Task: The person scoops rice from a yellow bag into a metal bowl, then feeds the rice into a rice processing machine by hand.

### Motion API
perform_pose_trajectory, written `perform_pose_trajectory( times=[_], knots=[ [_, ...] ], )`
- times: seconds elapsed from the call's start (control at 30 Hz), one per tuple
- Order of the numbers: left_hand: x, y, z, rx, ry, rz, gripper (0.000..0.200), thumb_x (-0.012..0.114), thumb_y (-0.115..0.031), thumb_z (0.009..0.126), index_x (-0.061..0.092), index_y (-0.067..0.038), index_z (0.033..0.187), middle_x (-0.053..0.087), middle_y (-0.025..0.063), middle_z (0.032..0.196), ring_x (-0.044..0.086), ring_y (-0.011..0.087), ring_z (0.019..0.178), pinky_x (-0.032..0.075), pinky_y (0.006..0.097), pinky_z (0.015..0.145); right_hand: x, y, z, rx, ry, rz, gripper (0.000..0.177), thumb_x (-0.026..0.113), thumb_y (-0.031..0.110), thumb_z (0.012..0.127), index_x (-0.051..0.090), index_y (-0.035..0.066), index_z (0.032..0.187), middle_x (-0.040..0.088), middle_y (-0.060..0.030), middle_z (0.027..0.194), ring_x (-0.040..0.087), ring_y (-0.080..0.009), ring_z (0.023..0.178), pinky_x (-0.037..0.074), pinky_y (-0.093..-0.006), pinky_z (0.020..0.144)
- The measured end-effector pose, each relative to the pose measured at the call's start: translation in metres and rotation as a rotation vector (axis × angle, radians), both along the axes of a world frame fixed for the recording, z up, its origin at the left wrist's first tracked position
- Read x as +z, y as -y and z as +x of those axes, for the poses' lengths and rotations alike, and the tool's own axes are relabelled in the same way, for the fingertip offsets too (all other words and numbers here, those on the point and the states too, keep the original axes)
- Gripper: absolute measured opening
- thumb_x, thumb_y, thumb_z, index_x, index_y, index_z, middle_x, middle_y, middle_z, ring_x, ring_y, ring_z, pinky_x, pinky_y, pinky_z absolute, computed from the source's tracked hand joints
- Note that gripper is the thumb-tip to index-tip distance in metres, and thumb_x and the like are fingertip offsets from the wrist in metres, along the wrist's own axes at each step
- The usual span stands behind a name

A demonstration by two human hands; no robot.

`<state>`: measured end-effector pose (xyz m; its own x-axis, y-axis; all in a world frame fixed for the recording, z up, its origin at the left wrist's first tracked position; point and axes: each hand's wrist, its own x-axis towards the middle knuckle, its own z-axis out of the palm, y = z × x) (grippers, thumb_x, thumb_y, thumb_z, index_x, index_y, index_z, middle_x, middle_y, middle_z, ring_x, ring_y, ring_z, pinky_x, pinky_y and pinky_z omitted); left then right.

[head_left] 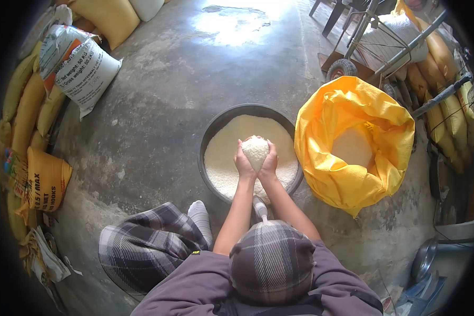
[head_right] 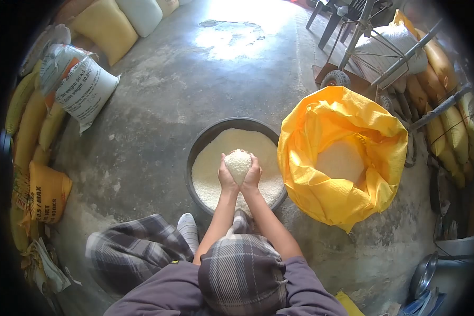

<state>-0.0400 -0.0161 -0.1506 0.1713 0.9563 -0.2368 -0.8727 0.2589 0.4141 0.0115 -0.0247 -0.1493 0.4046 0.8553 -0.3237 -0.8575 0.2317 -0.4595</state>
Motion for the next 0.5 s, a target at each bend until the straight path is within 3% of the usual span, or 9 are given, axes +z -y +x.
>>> perform_pose_trajectory(
  times=[0.1,0.17,0.23,0.3,0.37,0.47,0.5],
  knots=[
    [0.036,-0.003,0.005,-0.007,-0.011,0.01,0.044,0.037,-0.034,0.099,0.057,0.004,0.108,0.065,0.0173,0.097,0.065,0.0262,0.087,0.054,0.035,0.079,0.032,0.005,0.009,-0.008,-0.008,0.04,0.034,0.047,0.027,0.091,0.061,-0.002,0.101,0.065,-0.0129,0.095,0.065,-0.0221,0.085,0.054,-0.0337,0.078],
    [0.084,0.002,0.022,0.009,-0.064,-0.004,0.043,0.039,-0.032,0.099,0.059,0.005,0.103,0.066,0.0167,0.093,0.066,0.0251,0.081,0.055,0.0344,0.074,0.078,0.007,0.019,-0.026,0.077,0.003,0.036,0.044,0.029,0.091,0.058,-0.002,0.103,0.064,-0.0143,0.1,0.064,-0.0238,0.088,0.053,-0.0351,0.081],
    [0.129,0.005,0.038,0.032,-0.147,0.0,0.041,0.041,-0.029,0.098,0.061,0.006,0.101,0.066,0.0171,0.091,0.066,0.0243,0.077,0.056,0.0334,0.071,0.128,0.015,0.037,0.02,0.006,0.057,0.042,0.035,0.035,0.091,0.056,0.001,0.104,0.063,-0.0165,0.102,0.061,-0.0286,0.097,0.05,-0.0401,0.088],
    [0.169,0.013,0.064,0.005,-0.202,0.054,0.039,0.042,-0.029,0.097,0.061,0.005,0.099,0.065,0.0165,0.09,0.065,0.0229,0.075,0.055,0.0321,0.07,0.173,0.027,0.061,-0.002,0.143,0.076,0.039,0.036,0.033,0.091,0.056,0.002,0.103,0.063,-0.0156,0.102,0.062,-0.0283,0.097,0.049,-0.0385,0.088],
    [0.205,0.021,0.093,-0.03,-0.24,0.116,0.038,0.045,-0.028,0.096,0.065,0.004,0.09,0.066,0.0137,0.082,0.064,0.0189,0.069,0.054,0.0294,0.063,0.189,0.029,0.101,-0.194,0.253,-0.039,0.038,0.039,0.032,0.09,0.06,0.003,0.101,0.064,-0.0119,0.103,0.063,-0.027,0.092,0.05,-0.0378,0.087],
    [0.218,0.027,0.156,-0.17,-0.221,0.067,0.041,0.047,-0.028,0.095,0.066,0.005,0.083,0.065,0.0123,0.073,0.062,0.0159,0.063,0.051,0.0294,0.059,0.213,0.05,0.155,-0.3,0.343,-0.125,0.041,0.039,0.033,0.089,0.06,0.001,0.105,0.064,-0.013,0.105,0.063,-0.0267,0.095,0.049,-0.0393,0.088],
    [0.209,0.034,0.181,-0.211,-0.279,0.117,0.04,0.047,-0.028,0.095,0.065,0.005,0.082,0.065,0.0143,0.073,0.063,0.0195,0.063,0.052,0.0325,0.06,0.21,0.057,0.177,-0.311,0.357,-0.143,0.042,0.038,0.032,0.089,0.06,0.001,0.107,0.064,-0.0135,0.106,0.063,-0.0265,0.096,0.049,-0.04,0.088]
  ],
)
